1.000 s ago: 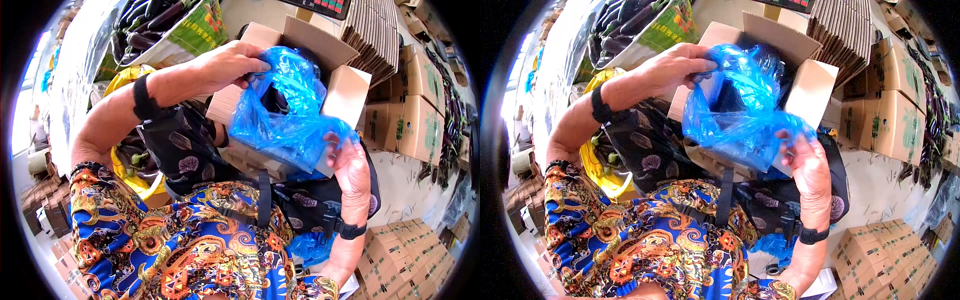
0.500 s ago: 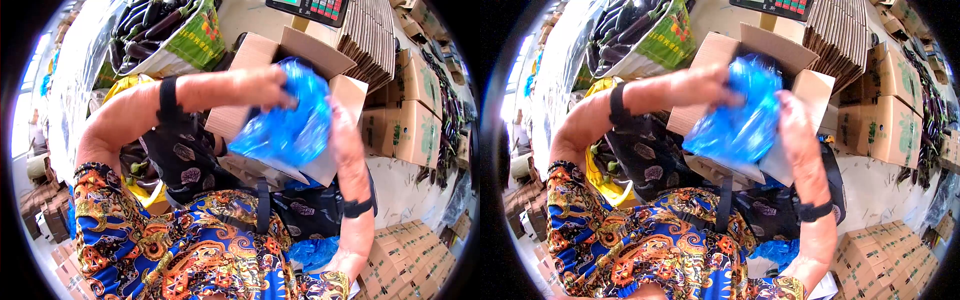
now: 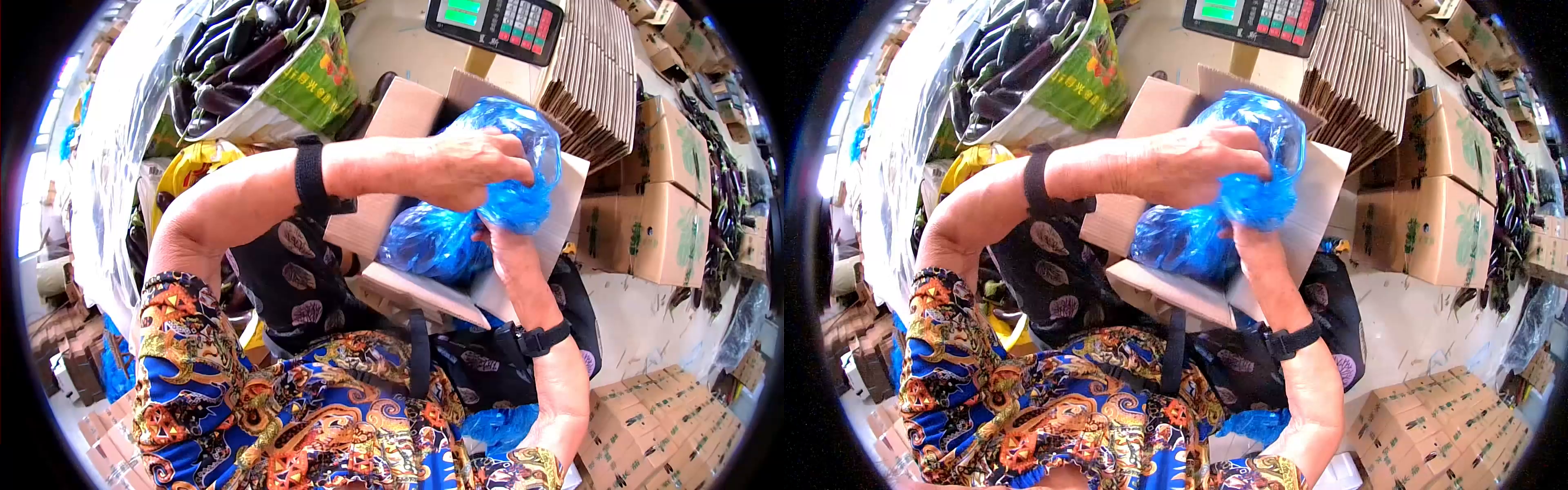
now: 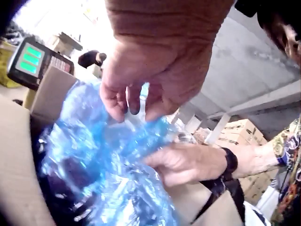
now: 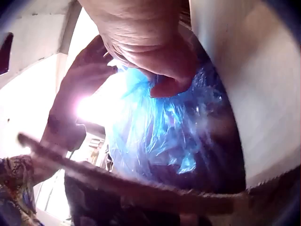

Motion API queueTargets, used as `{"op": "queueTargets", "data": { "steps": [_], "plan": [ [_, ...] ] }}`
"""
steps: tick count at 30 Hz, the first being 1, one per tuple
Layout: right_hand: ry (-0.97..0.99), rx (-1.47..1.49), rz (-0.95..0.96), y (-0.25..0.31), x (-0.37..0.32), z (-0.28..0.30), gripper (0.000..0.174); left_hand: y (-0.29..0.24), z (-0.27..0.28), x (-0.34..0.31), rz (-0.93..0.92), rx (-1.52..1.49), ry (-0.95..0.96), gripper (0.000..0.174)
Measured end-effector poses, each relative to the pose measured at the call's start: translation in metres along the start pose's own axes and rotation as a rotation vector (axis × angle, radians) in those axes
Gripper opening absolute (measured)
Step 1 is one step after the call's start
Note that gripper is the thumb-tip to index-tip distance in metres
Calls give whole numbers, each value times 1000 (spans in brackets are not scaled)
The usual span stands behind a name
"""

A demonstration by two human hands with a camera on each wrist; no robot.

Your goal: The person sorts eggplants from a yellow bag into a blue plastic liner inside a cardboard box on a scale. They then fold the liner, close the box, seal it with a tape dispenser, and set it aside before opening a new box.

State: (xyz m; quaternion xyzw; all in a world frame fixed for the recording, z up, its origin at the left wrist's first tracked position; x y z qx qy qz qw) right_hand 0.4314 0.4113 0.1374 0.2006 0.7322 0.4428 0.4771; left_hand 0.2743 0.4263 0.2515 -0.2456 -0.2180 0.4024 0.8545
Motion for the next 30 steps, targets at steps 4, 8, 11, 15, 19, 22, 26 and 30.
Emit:
{"op": "queueTargets", "data": {
  "steps": [4, 8, 11, 15, 19, 22, 26, 30],
  "plan": [
    [-47, 22, -29, 9, 10, 12, 26, 54, -15, -11, 6, 309, 160, 73],
    [-84, -224, -12, 15, 38, 30, 29, 95, -34, -18, 178, 335, 263, 42],
    [-123, -204, 77, 19, 57, 51, 23, 82, -33, -34, 262, 238, 267, 9],
    [-103, -733, 116, 38, 88, 30, 22, 45, -53, -43, 253, -41, 126, 10],
    [-95, -1095, 218, 56, 112, 12, 25, 17, -85, -24, 100, 206, 269, 14],
    [50, -949, 152, 52, 124, 19, 33, 19, -117, -4, 30, 187, 53, 12],
    [177, -1065, 383, 79, 86, -12, 27, 43, -137, 24, -143, 446, -161, 24],
    [283, -1124, 625, 50, 69, -1, 29, 2, -148, -19, -211, 561, 207, 23]
  ]
}}
Point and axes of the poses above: each hand's wrist, its own x-axis towards the middle knuckle, its own z-axis out of the back of the hand, y = z × x, the point moved 4 cm from there along x, towards the middle knuckle, and after that the axes turned 1 degree about z, right-handed, at the moved point
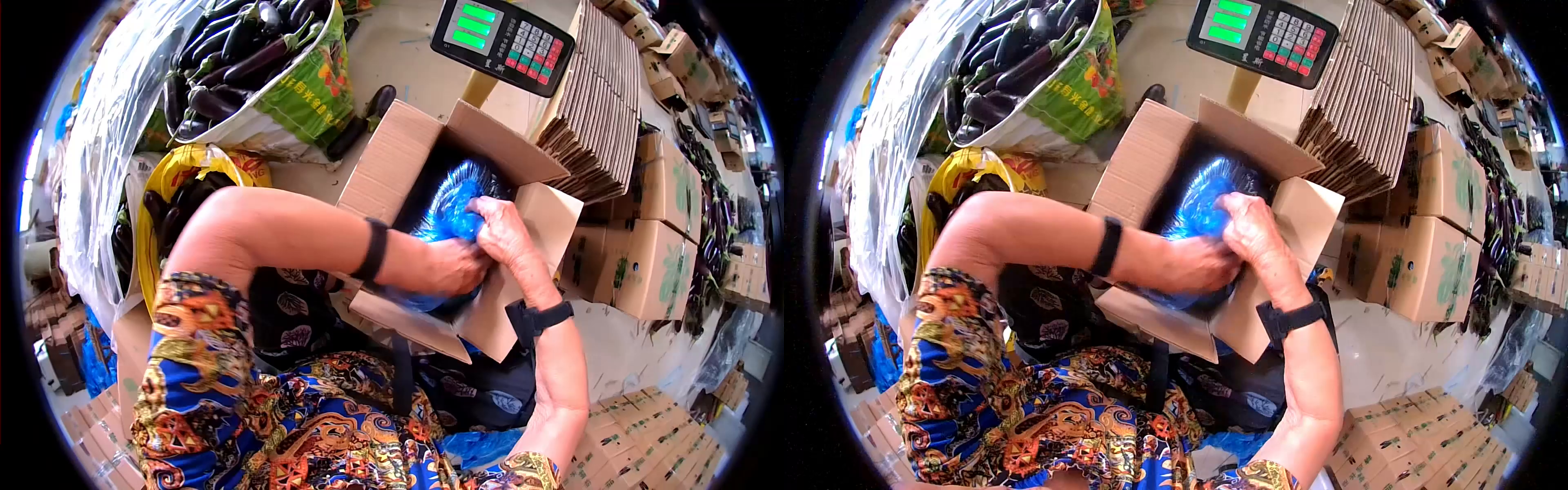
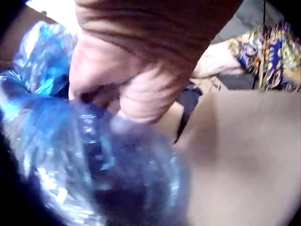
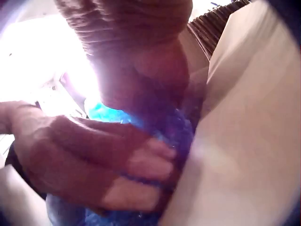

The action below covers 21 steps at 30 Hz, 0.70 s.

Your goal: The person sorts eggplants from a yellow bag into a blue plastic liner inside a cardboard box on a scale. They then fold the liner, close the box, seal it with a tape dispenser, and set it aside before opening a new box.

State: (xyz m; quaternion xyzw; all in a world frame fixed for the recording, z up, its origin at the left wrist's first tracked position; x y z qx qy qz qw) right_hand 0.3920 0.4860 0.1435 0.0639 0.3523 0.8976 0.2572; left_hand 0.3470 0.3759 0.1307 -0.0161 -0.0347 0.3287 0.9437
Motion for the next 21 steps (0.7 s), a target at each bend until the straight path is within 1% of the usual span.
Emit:
{"op": "queueTargets", "data": {
  "steps": [1, 2, 3, 4, 5, 6, 7, 8, 9, 11, 12, 13, 14, 15, 18, 21],
  "plan": [
    [-21, -27, 35, 0, -5, -9, 26, -8, 15, -19, -73, 3, -20, 23],
    [-23, -226, 113, 10, -9, -16, 20, -7, 31, -29, -164, -13, 12, 16],
    [-28, -423, 190, 23, -13, -25, 14, 9, 51, -27, -12, -197, 242, 16],
    [71, -597, 145, 32, -19, -37, 12, 26, 74, -26, 138, -377, 473, 17],
    [117, -663, 52, 46, -23, -42, 20, 45, 104, -30, 221, -369, 314, 19],
    [-11, -792, 139, 35, -27, -55, 24, 66, 107, -33, 299, -378, 195, 19],
    [-139, -921, 229, 23, -32, -68, 28, 83, 116, -37, 276, -366, -74, 16],
    [96, -932, 119, 30, -28, -58, 31, 99, 121, -39, 374, -417, -154, 15],
    [36, -860, 139, 32, -30, -55, 29, 109, 116, -41, 328, -365, -321, 13],
    [-84, -720, 179, 34, -33, -47, 23, 108, 93, -39, 223, -164, -29, 11],
    [-13, -567, 87, 29, -29, -45, 24, 99, 76, -39, 173, -121, 80, 10],
    [-141, -554, 102, 26, -32, -46, 23, 90, 53, -41, 123, -79, 191, 8],
    [-115, -540, 83, 26, -36, -43, 24, 83, 47, -47, 67, -132, -31, 10],
    [-88, -524, 67, 29, -40, -38, 26, 86, 33, -48, 63, -140, -27, 11],
    [-209, -482, 90, 47, -50, -27, 30, 89, 23, -40, 59, -143, 20, 15],
    [-25, -382, 107, 57, -51, -22, 31, 88, 12, -24, 60, -81, 125, 20]
  ]
}}
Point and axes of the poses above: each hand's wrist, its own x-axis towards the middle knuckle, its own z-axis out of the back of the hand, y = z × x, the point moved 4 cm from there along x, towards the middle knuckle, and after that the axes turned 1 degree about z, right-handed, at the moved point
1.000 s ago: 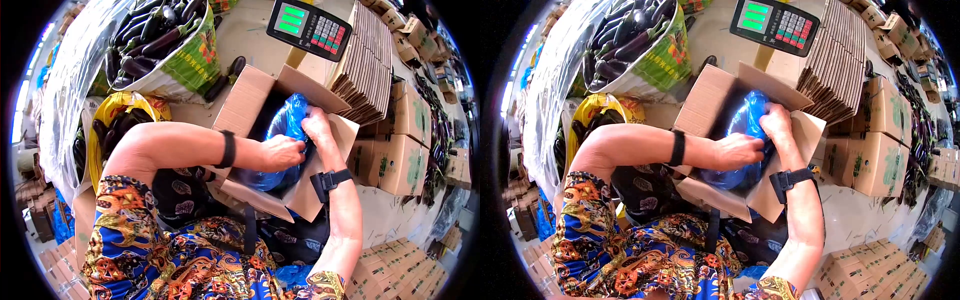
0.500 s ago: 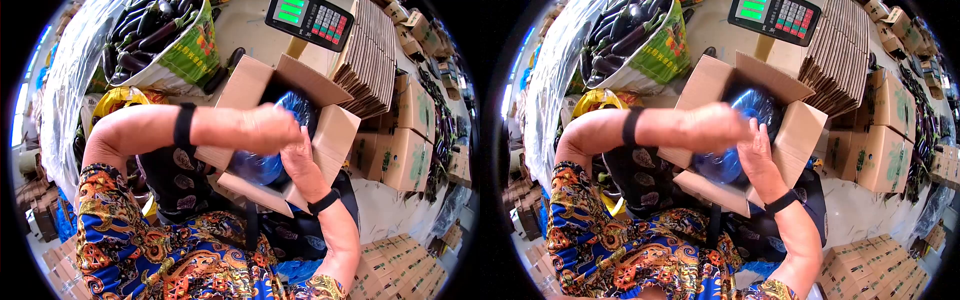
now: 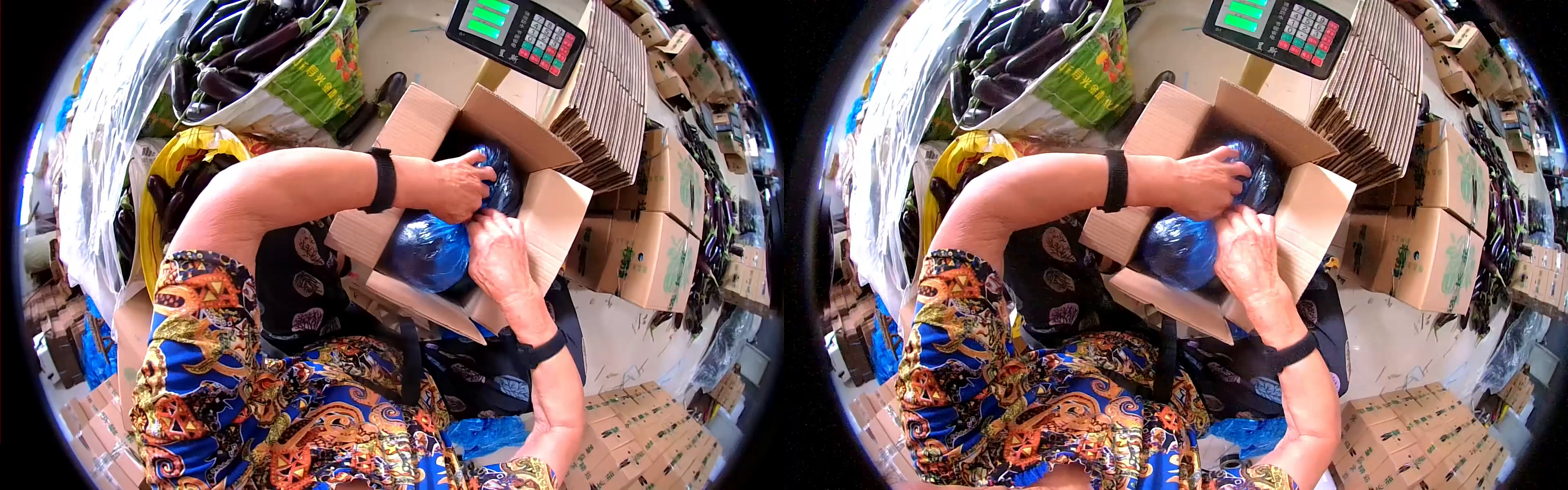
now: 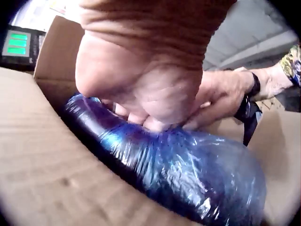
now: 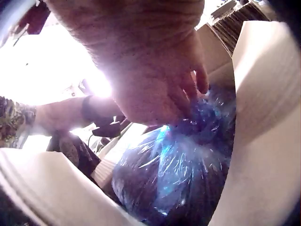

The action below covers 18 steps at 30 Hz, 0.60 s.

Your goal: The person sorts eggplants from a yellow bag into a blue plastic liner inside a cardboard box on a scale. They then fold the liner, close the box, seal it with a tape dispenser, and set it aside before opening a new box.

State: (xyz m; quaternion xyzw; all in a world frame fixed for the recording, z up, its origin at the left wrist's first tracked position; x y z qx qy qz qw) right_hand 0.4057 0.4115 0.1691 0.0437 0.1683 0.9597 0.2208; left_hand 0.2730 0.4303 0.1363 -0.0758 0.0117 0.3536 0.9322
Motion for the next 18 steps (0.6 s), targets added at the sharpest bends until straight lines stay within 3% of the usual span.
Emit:
{"op": "queueTargets", "data": {
  "steps": [1, 4, 5, 7, 10, 13, 16, 18],
  "plan": [
    [0, -57, -4, -5, -1, -14, 27, -2, 8, 1, -18, 38, -59, 17],
    [12, -333, 126, -11, 5, -34, 26, 20, 3, 10, 45, -47, 34, 12],
    [45, -388, 143, -12, 7, -40, 22, 26, 23, 6, 85, -252, -48, 10],
    [110, -396, 89, -19, 15, -51, 20, 31, 73, -9, 158, -80, -574, 37],
    [103, -370, 82, -22, 18, -50, 22, 43, 110, -7, 179, 118, -826, 47],
    [49, -296, 65, -23, 13, -45, 25, 67, 92, 2, 379, 4, -412, 45],
    [48, -289, 52, -18, 8, -37, 26, 63, 93, 10, 417, -100, -199, 42],
    [63, -322, 58, -19, 12, -44, 22, 60, 82, 4, 412, -160, -156, 40]
  ]
}}
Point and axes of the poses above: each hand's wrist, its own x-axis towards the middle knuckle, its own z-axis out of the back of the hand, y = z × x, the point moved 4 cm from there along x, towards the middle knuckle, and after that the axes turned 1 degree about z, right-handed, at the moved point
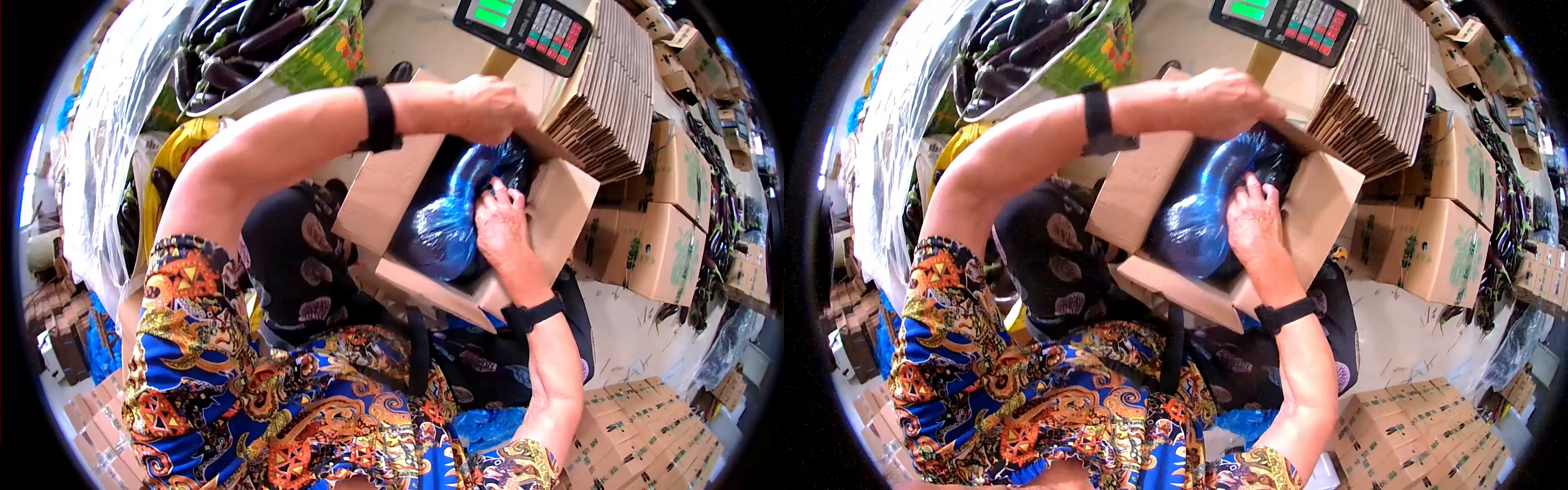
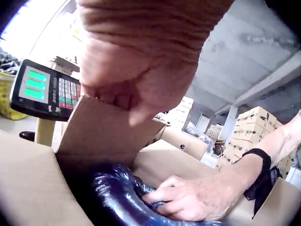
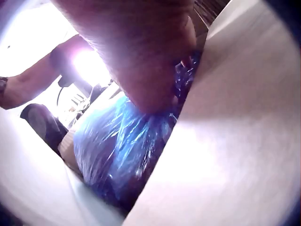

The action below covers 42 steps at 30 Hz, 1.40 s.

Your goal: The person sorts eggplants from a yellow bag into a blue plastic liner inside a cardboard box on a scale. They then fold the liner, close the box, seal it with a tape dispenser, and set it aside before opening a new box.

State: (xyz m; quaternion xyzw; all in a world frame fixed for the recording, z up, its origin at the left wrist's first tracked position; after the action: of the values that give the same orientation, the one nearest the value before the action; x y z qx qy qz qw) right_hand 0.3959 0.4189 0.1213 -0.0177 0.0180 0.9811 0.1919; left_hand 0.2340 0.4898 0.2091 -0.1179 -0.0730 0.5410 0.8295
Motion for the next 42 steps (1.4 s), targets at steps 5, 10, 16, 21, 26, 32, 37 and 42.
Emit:
{"op": "queueTargets", "data": {
  "steps": [5, 10, 16, 21, 26, 32, 37, 42],
  "plan": [
    [0, -52, -43, 0, 12, -1, 19, -2, -57, -36, -317, 137, 19, 36],
    [-113, 167, -97, 10, -16, 37, 34, -2, -55, -55, -266, 17, -58, 40],
    [197, 866, 117, 60, -73, 111, 52, -9, -49, -55, -198, -31, 57, 68],
    [163, 713, -220, 26, -51, 71, 19, -16, -42, -56, -168, -41, 207, 104],
    [171, 589, -397, 12, -41, 48, 36, -33, -47, -68, -126, 12, 217, 126],
    [-501, 70, -521, -17, -80, 82, 57, -30, -57, -72, -155, 21, 92, 135],
    [-326, 1321, -916, -54, -131, 24, 82, -29, -61, -72, -166, 71, 105, 135],
    [-283, 637, -460, 40, -63, 39, 107, -27, -50, -71, -160, 63, 135, 133]
  ]
}}
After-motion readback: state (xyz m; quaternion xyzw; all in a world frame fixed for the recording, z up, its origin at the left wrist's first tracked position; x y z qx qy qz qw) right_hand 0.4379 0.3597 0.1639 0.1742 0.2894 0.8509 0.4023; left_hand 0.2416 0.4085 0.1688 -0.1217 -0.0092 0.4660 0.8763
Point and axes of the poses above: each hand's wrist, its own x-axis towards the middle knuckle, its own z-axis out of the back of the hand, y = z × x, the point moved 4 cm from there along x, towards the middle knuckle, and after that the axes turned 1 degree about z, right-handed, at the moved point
